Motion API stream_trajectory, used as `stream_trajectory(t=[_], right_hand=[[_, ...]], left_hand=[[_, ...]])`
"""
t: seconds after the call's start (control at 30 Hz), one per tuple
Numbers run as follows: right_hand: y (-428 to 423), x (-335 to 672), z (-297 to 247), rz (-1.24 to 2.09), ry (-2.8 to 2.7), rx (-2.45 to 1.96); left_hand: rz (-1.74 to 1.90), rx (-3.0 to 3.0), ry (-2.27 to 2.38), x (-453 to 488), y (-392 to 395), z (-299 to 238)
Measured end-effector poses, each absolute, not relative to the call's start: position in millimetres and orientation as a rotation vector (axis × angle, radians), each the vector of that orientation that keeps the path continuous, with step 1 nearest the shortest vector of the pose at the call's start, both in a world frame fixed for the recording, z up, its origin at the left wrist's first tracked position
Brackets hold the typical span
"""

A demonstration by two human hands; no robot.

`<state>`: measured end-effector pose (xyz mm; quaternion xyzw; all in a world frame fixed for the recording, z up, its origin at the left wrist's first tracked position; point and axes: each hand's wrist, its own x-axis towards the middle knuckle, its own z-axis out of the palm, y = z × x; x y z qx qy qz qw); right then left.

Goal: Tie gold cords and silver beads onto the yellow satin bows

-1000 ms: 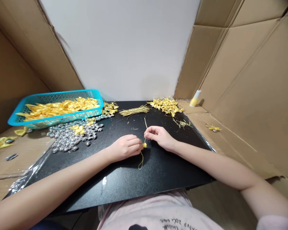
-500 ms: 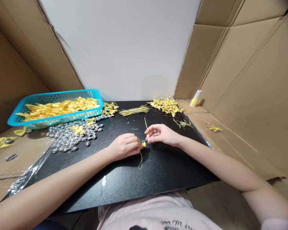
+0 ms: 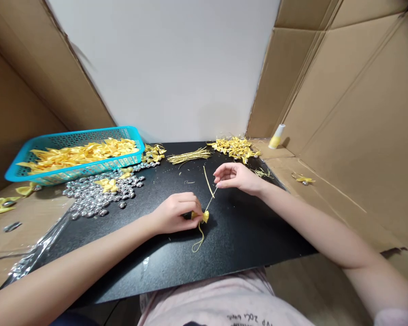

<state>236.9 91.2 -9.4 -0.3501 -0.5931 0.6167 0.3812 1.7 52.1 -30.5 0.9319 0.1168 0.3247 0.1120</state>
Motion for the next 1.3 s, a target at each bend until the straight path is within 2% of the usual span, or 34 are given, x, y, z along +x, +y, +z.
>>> stream_trajectory(t=[0.2,0.4,0.5,0.67,0.77,1.1,1.3], right_hand=[[87,228,-16,1.543,-1.378,-0.943],[81,220,-18,1.280,-1.402,-1.061],[66,218,-7,1.041,-1.498,-1.057],[26,210,8,0.362,-2.034,-0.759],[15,205,5,0.168,-2.109,-0.822],[17,200,2,0.307,-2.024,-0.994],[19,201,7,0.608,-2.023,-1.004]], left_hand=[[0.921,2.399,0.479,5,44,-22],[0.896,2.017,0.805,11,33,-14],[0.895,1.853,0.896,13,29,-10],[1.024,1.779,1.006,14,25,-8],[1.085,1.788,1.003,14,24,-8],[1.190,1.845,0.961,14,23,-10],[1.183,1.905,0.953,14,25,-9]])
